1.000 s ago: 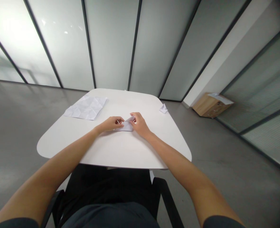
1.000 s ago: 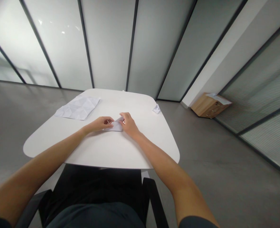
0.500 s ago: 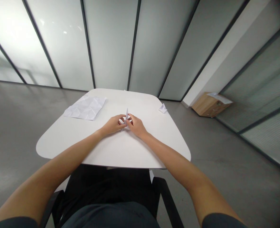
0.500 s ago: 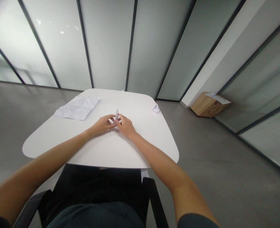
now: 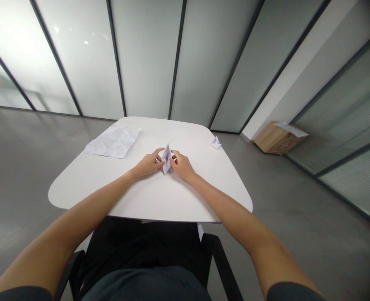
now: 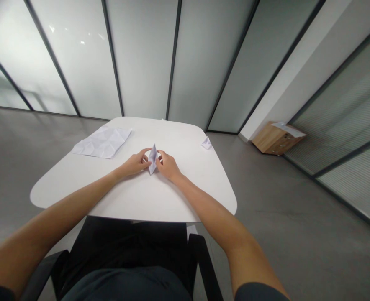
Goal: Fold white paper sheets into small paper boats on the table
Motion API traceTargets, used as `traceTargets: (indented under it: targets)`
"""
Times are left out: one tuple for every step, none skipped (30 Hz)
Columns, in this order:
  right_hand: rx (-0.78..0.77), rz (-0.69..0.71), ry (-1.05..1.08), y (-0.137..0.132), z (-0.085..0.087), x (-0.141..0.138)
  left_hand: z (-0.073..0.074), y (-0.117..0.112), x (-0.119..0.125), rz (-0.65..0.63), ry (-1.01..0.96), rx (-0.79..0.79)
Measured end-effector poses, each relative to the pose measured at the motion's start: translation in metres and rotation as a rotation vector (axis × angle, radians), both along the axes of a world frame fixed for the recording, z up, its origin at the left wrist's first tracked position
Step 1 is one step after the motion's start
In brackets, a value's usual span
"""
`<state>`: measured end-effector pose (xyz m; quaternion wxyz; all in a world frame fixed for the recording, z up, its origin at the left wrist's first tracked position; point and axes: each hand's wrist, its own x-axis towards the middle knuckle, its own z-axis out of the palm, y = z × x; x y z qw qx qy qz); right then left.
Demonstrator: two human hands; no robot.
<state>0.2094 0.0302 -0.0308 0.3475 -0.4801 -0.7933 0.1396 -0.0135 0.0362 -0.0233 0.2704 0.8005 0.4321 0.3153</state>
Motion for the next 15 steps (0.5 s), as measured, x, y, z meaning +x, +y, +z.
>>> traceTargets:
  targets:
    - [0.0,-0.025,-0.026,-0.0004,0.0003,0.0002,0.0006,0.0,-0.0001,0.02,0.022,0.007]
    - [0.0,-0.049,-0.051,-0.001,0.0006,0.0003,0.0011,-0.0001,-0.0002,0.035,0.038,0.012]
    - [0.002,-0.07,-0.073,-0.0016,0.0011,0.0003,0.0016,-0.0003,-0.0003,0.043,0.051,0.015]
    - [0.003,-0.084,-0.089,-0.0024,0.0017,0.0002,0.0019,-0.0005,-0.0003,0.046,0.06,0.019]
    - [0.005,-0.091,-0.099,-0.0031,0.0024,0.0,0.0021,-0.0008,-0.0002,0.047,0.067,0.027]
    - [0.005,-0.09,-0.104,-0.0039,0.0032,-0.0003,0.0021,-0.0011,-0.0001,0.047,0.071,0.037]
    - [0.005,-0.086,-0.103,-0.0047,0.0041,-0.0006,0.002,-0.0014,0.0001,0.047,0.073,0.049]
    - [0.005,-0.08,-0.101,-0.0054,0.0048,-0.001,0.0018,-0.0018,0.0004,0.043,0.074,0.059]
    - [0.005,-0.076,-0.098,-0.006,0.0053,-0.0014,0.0016,-0.0023,0.0009,0.037,0.073,0.068]
    - [0.006,-0.075,-0.096,-0.0065,0.0055,-0.0018,0.0014,-0.0028,0.0016,0.024,0.069,0.073]
    - [0.006,-0.077,-0.095,-0.0068,0.0054,-0.0022,0.0013,-0.0035,0.0024,0.007,0.064,0.075]
    - [0.007,-0.08,-0.096,-0.0069,0.0049,-0.0025,0.0013,-0.0042,0.0032,-0.013,0.057,0.074]
    - [0.008,-0.085,-0.096,-0.0069,0.0042,-0.0027,0.0014,-0.0049,0.0041,-0.034,0.049,0.069]
    - [0.01,-0.09,-0.095,-0.0068,0.0033,-0.0029,0.0017,-0.0058,0.0049,-0.054,0.043,0.063]
    - [0.013,-0.095,-0.093,-0.0066,0.0023,-0.003,0.0022,-0.0066,0.0056,-0.07,0.037,0.055]
